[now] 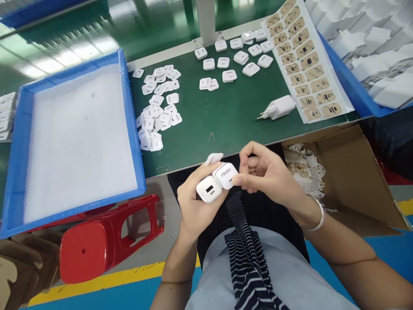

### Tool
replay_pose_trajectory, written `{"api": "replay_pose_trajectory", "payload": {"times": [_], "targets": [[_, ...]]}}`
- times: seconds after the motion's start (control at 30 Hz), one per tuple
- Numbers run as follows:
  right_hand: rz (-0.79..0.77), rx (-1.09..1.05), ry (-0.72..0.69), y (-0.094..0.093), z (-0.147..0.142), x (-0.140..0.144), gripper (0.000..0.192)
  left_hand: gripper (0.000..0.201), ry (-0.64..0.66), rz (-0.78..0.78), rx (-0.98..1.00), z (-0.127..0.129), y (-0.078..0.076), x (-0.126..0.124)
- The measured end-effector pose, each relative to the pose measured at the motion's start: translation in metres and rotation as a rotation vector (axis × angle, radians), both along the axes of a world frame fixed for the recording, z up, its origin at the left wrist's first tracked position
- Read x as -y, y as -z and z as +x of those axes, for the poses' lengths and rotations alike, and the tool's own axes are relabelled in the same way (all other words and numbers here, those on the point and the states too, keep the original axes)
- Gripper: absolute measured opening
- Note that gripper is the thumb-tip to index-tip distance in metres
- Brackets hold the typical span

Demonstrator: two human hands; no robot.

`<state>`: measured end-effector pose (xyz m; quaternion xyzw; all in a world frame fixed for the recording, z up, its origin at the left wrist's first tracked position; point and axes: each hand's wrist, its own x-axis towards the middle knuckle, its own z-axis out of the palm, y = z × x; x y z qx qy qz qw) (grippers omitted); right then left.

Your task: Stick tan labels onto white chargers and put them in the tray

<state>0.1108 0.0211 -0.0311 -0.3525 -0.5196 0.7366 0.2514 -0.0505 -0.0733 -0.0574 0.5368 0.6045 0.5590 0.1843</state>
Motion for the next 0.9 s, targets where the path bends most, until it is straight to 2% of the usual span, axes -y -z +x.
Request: {"api": "replay_pose_trajectory", "payload": {"times": [0.1,0.17,0.3,0.4,0.5,0.57,0.63,0.77,0.9], "targets": [[0.041,-0.169,-0.136,0.008,-0.001,-0.012,0.043,0.041,0.087,-0.038,0.039,-0.008,-0.004,0.002],[0.126,-0.186,-0.180,0.006,-0.002,-0.021,0.038,0.041,0.160,-0.049,0.059,-0.012,-0.006,0.003],[0.414,0.041,-0.183,-0.004,-0.009,-0.033,0.017,0.042,0.227,-0.052,0.072,-0.014,-0.009,0.002],[0.589,0.176,-0.199,-0.008,-0.012,-0.035,0.018,0.041,0.240,-0.047,0.072,-0.014,-0.008,0.000],[0.676,0.271,-0.166,-0.012,-0.010,-0.034,0.015,0.040,0.233,-0.061,0.069,-0.013,-0.005,-0.001],[0.653,0.296,-0.047,-0.019,-0.006,-0.031,0.016,0.038,0.196,-0.065,0.044,-0.013,-0.003,-0.002],[0.550,0.267,0.044,-0.028,-0.003,-0.024,0.022,0.038,0.150,-0.055,0.009,-0.013,-0.001,-0.002],[0.327,0.202,-0.055,-0.041,-0.006,-0.009,0.031,0.039,0.097,-0.034,-0.037,-0.011,0.000,-0.004],[0.262,0.226,-0.123,-0.039,-0.014,-0.004,0.031,0.036,0.075,-0.028,-0.080,-0.008,0.000,-0.004]]}}
